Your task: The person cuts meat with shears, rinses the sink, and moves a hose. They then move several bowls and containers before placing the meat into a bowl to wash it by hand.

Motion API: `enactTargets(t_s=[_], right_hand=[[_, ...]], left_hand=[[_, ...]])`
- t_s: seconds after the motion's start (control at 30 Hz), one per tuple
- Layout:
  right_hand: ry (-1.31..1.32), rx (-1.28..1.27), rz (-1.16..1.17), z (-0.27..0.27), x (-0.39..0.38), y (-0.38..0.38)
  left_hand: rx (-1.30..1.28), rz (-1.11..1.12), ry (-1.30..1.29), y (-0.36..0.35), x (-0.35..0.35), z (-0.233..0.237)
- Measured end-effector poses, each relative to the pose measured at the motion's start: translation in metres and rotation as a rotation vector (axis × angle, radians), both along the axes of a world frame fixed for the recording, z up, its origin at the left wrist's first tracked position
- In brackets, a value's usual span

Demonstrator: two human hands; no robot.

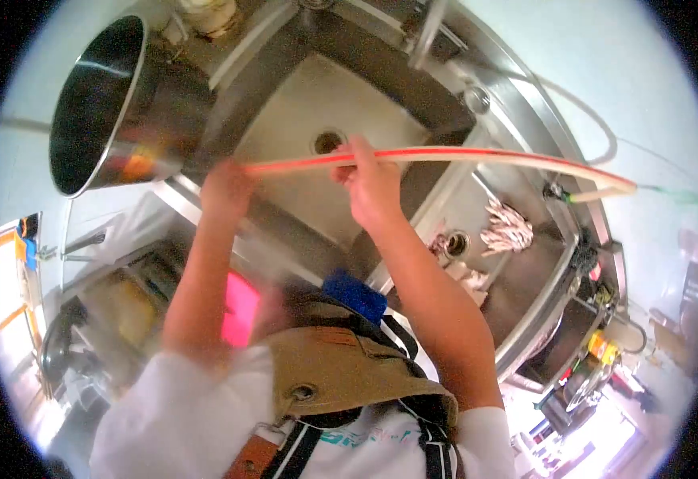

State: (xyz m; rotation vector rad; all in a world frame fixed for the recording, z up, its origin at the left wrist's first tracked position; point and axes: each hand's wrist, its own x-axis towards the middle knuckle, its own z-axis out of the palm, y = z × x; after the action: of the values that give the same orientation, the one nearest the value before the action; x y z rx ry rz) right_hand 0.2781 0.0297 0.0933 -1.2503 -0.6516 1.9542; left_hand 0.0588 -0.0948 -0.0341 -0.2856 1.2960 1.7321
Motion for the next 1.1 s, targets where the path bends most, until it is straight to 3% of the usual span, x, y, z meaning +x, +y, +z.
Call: enactTargets(t_s=[0.07,0.13,0.3,0.37,0.4,0.5,0.63,0.77,0.97,1.07,1.1], right_hand=[[-0.080,0.045,-0.022,0.000,0.004,-0.004],[-0.150,0.061,-0.080,-0.004,0.011,-0.009],[-0.324,0.070,-0.162,-0.010,0.044,-0.015],[-0.373,0.077,-0.193,0.002,0.056,-0.019],[-0.407,0.076,-0.195,0.004,0.061,-0.018],[-0.510,0.085,-0.188,0.011,0.074,-0.017],[-0.582,0.178,-0.130,0.013,0.089,-0.020],[-0.678,0.173,-0.037,0.024,0.095,-0.020],[-0.840,0.457,0.081,0.030,0.123,-0.030],[-0.935,0.639,-0.035,0.015,0.132,-0.037],[-0.928,0.667,-0.084,0.015,0.133,-0.039]], left_hand=[[-0.059,0.015,-0.206,-0.008,0.015,0.012],[0.000,-0.443,0.351,-0.041,0.028,-0.048],[-0.307,-0.255,-0.505,-0.019,0.096,0.022],[0.104,-0.629,-0.002,-0.039,0.114,0.001],[0.130,-0.712,0.030,-0.040,0.120,0.000],[-0.194,-0.823,-0.346,-0.037,0.141,0.000],[-0.294,-1.004,-0.421,-0.037,0.167,-0.002],[-0.349,-1.046,-0.493,-0.027,0.187,0.002],[-0.517,-0.857,-0.697,0.012,0.212,0.024],[-0.031,-1.014,-0.831,0.017,0.228,-0.034],[-0.023,-1.004,-0.790,0.025,0.230,-0.031]])
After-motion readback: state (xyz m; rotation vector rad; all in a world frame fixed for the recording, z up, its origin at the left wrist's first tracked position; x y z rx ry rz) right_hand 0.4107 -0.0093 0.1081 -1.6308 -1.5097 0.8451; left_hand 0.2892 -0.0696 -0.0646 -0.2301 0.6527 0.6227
